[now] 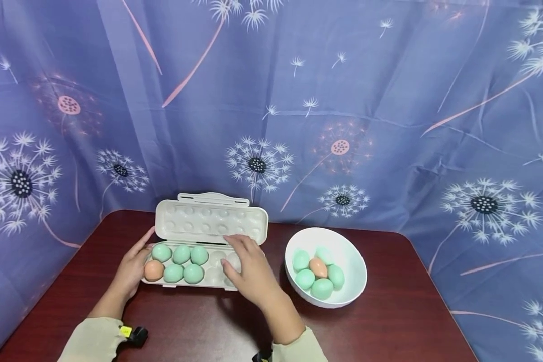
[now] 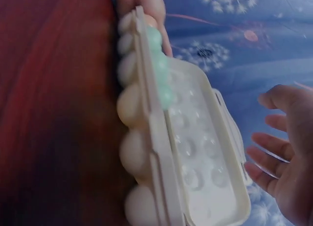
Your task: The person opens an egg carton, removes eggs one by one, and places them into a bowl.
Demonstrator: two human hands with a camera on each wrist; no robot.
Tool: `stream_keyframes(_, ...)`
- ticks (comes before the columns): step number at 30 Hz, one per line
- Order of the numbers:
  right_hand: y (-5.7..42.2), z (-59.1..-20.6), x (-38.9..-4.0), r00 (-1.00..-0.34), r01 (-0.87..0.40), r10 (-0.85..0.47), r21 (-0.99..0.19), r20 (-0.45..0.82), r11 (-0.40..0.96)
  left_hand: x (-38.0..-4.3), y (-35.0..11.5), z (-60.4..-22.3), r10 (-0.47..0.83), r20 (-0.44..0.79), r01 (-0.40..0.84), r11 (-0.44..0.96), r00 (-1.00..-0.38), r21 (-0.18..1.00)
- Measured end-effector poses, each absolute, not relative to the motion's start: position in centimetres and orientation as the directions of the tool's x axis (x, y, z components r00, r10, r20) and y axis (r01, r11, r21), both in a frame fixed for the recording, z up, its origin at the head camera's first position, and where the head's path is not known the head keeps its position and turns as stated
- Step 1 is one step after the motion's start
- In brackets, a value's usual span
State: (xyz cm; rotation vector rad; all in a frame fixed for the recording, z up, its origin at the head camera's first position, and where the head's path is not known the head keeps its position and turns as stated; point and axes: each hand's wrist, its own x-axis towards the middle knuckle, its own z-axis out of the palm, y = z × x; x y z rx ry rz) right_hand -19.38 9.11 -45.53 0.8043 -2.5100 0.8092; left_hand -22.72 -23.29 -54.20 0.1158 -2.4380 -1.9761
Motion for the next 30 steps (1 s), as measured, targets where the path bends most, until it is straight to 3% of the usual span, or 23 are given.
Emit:
stream_keyframes(12,4.3,-47.6,-18.9,-0.714,-0.695,-0.561,-0.328,0.419,0.640,-22.7,-23.2,-54.1,-0.070,-0.043,-0.057,0.204,-0.997,0.977)
stream_keyframes(19,3.0,-48.5,-19.0,-0.733,-0.678,-0.572,-0.328,0.369,0.658,-22.9,-22.9,-54.3,-0.060,-0.050,-0.061,0.198,-0.997,0.978)
stream_keyframes(30,1.8,-49.8,-19.0,-0.698,-0.715,-0.632,-0.272,0.338,0.644,-23.0,-23.0,-54.1,-0.092,-0.032,-0.050,0.195,-0.995,0.980)
